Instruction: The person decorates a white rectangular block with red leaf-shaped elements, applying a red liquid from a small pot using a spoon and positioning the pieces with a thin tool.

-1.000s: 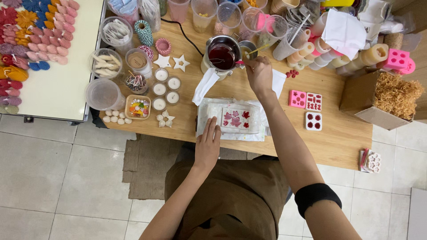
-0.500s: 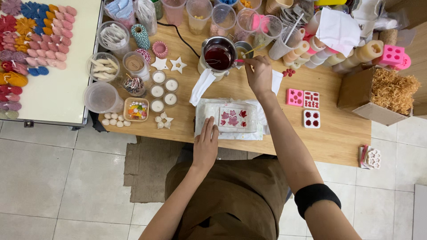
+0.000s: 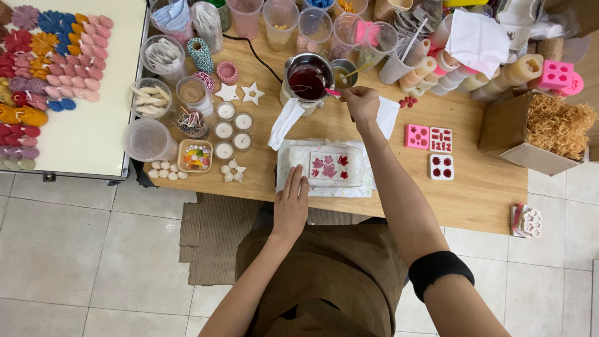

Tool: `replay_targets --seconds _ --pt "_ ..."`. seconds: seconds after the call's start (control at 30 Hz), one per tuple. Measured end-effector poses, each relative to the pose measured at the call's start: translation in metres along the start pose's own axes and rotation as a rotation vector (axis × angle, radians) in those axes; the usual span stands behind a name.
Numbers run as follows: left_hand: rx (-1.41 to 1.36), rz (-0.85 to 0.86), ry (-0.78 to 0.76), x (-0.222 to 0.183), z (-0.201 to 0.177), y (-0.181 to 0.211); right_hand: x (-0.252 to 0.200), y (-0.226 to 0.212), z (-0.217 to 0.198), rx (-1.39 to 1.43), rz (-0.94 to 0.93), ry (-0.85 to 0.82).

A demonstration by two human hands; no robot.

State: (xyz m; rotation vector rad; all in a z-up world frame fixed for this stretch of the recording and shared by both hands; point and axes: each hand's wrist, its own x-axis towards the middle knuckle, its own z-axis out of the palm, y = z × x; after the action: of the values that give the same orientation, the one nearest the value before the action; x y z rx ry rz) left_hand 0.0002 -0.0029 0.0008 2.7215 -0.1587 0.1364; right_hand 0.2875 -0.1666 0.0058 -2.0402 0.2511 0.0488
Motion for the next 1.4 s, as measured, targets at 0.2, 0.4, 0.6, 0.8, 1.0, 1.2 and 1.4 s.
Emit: replay_targets --seconds 0.2,0.4,0.6,0.8,1.0,1.2,1.4 --pt "0.017 0.006 -0.022 0.002 0.0 -0.001 0.008 0.005 -0.001 0.102 0.183 -0.038" --pt "0.042 0.014 -0.018 0.001 0.0 -0.001 0.006 0.005 0.001 0.063 0.101 -0.02" --pt "0.038 0.011 -0.013 0.001 0.001 -0.001 0.002 0.005 -0.001 0.015 0.067 0.001" --pt "0.072 0.013 0.009 0.0 0.001 0.0 -0.002 0.0 -0.002 -0.045 0.023 0.015" --pt "0.049 -0.001 0.001 0.001 0.002 0.0 -0.008 -0.011 -0.005 -0.113 -0.124 0.051" --pt "0.008 -0.006 0.041 -0.002 0.008 -0.001 -0.03 -0.014 -0.038 0.178 -0.175 -0.096" --pt "-0.016 0.013 0.039 0.0 0.011 -0.003 -0.079 -0.001 -0.091 0.124 -0.174 -0.219"
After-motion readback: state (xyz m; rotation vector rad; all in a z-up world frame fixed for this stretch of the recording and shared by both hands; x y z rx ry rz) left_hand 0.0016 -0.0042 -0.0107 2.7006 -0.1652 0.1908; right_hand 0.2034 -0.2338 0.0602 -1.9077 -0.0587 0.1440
